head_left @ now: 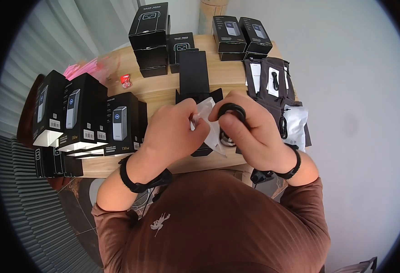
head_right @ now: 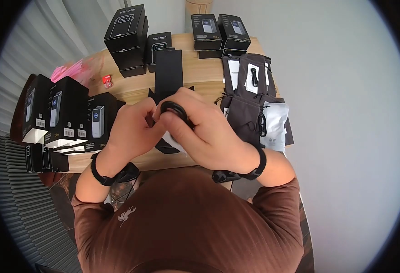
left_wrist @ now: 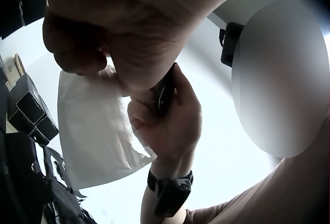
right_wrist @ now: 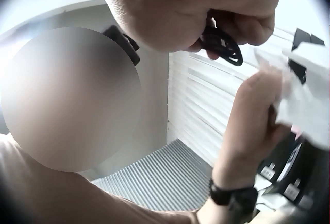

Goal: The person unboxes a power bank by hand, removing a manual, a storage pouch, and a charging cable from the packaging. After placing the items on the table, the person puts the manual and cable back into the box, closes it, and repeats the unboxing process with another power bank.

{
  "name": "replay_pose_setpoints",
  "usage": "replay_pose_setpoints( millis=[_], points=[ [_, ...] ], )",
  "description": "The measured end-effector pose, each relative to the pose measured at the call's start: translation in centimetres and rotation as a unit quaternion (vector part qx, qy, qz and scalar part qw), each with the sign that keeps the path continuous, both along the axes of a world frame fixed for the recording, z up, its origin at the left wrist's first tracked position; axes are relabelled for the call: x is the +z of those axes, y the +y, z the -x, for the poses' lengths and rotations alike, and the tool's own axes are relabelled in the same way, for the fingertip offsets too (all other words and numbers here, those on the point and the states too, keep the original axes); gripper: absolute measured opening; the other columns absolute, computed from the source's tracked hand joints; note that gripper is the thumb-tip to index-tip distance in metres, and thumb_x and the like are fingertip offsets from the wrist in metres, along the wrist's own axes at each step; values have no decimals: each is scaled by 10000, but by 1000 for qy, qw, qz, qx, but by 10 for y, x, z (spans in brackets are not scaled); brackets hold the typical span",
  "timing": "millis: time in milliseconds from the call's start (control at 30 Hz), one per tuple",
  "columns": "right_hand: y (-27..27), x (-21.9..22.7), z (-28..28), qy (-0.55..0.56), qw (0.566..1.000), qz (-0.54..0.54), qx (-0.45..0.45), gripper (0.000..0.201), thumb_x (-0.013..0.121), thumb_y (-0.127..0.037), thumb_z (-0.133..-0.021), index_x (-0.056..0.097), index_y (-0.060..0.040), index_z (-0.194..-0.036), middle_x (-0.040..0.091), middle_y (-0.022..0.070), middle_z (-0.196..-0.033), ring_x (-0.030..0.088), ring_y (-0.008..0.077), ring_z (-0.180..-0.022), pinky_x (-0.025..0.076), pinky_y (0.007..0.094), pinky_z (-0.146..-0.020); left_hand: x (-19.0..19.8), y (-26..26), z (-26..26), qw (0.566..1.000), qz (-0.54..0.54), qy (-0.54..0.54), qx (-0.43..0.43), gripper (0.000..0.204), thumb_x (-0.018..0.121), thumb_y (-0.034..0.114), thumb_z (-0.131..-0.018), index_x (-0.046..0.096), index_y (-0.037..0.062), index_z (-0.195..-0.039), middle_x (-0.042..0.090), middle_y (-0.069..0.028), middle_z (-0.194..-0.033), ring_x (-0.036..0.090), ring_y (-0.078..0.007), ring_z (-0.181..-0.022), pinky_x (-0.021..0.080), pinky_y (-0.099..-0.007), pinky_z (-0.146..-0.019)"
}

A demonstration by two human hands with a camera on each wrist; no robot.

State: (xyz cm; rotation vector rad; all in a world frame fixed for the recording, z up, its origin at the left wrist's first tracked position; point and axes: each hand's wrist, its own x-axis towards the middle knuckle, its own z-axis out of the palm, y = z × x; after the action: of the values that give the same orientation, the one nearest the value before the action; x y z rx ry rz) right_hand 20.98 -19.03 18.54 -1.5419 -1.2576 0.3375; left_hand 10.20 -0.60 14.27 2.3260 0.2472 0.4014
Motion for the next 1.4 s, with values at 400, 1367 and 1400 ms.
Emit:
replay_pose_setpoints(
  millis=[400,1367,1400],
  points=[
    [-9,-29,1,-257,963,-24,-77,223,857,-13,-834,765,-41,-1035,743,81,-887,627,185,-650,488,303,-598,0,-4,-4,999,-39,14,-11,136,701,89,-829,645,-5,-749,624,-137,-669,634,-266,-601,459,-375,-566],
    [-16,67,-27,-263,921,270,97,449,831,-60,-811,597,-49,-1194,735,133,-975,741,350,-889,593,437,-722,-7,-16,-2,915,313,-196,-165,140,703,160,-1046,673,45,-1121,728,-49,-876,690,-110,-819,527,-313,-715],
    [-16,72,-28,-233,929,274,89,463,847,-62,-801,603,-53,-1194,747,134,-1010,749,345,-916,604,422,-727,-9,-15,-3,916,316,-179,-172,154,701,168,-1055,668,41,-1136,729,-50,-888,689,-104,-837,527,-307,-711]
  ],
)
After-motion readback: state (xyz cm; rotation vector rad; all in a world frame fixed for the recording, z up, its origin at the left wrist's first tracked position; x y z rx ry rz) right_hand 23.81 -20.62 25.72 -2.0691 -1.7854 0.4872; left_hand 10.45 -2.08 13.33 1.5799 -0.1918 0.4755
